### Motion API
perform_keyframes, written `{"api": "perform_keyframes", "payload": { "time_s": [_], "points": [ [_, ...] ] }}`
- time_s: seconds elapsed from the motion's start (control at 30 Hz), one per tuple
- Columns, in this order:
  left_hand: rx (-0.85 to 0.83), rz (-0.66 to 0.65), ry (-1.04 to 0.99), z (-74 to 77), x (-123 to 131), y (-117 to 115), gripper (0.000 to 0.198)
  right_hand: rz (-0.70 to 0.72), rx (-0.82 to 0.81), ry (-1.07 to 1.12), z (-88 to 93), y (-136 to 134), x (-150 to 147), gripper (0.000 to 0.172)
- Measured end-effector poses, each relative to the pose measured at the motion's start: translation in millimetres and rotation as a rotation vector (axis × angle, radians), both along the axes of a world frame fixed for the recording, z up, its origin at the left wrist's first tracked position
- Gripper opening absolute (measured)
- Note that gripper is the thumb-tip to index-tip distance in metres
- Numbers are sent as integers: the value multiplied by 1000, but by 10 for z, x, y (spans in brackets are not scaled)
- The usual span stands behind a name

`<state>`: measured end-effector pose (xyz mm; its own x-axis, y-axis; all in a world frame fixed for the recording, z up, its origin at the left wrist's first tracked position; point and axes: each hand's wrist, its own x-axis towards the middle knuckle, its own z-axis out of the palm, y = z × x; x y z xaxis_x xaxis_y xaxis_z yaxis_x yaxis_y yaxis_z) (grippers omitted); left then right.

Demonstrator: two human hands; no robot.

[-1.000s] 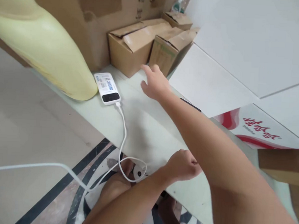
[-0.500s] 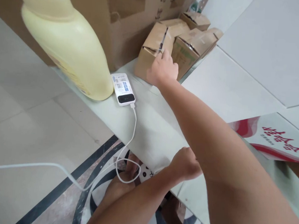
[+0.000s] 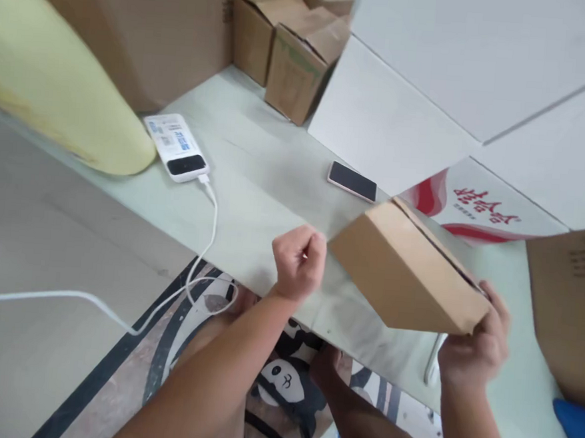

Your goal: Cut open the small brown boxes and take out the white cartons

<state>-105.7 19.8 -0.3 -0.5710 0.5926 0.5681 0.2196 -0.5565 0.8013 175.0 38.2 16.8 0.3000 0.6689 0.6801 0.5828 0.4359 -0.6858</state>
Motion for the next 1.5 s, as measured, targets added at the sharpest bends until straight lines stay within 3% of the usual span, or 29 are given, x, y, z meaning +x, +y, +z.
{"api": "perform_keyframes", "payload": {
  "time_s": [0.07,0.17,0.23,0.37,0.43,0.53,0.73,0.93,1.07,1.17,1.3,1.4,1.5],
  "points": [
    [-67,-95,-32,-47,134,59,46,1,-23,300,-198,-228,246,35],
    [-171,-249,-16,-165,379,176,42,8,-75,499,-372,-408,298,32],
    [-176,-351,36,-267,526,278,37,-5,-64,542,-429,-419,261,34],
    [-136,-672,8,-412,711,522,59,53,-118,534,-534,-342,305,41],
    [-126,-829,-57,-412,763,614,66,87,-149,482,-596,-328,390,45],
    [-182,-941,-158,-334,848,652,71,129,-180,374,-657,-365,527,44],
    [-309,-954,-304,-127,1063,510,68,159,-148,228,-586,-572,707,40],
    [-368,-903,-343,41,1157,377,60,177,-273,293,-536,-736,768,54],
    [-421,-846,-348,114,1178,314,63,-47,-425,329,-563,-661,938,48],
    [-436,-829,-331,139,1181,275,65,-183,-708,54,-544,-580,1071,31],
    [-437,-822,-323,143,1166,228,63,-209,-943,-297,-484,-548,1113,43],
    [-463,-882,-315,98,1128,200,59,-281,-970,-315,-504,-538,1138,51],
    [-428,-995,-259,15,1081,176,55,-309,-811,-72,-607,-456,1260,54]
  ]
}}
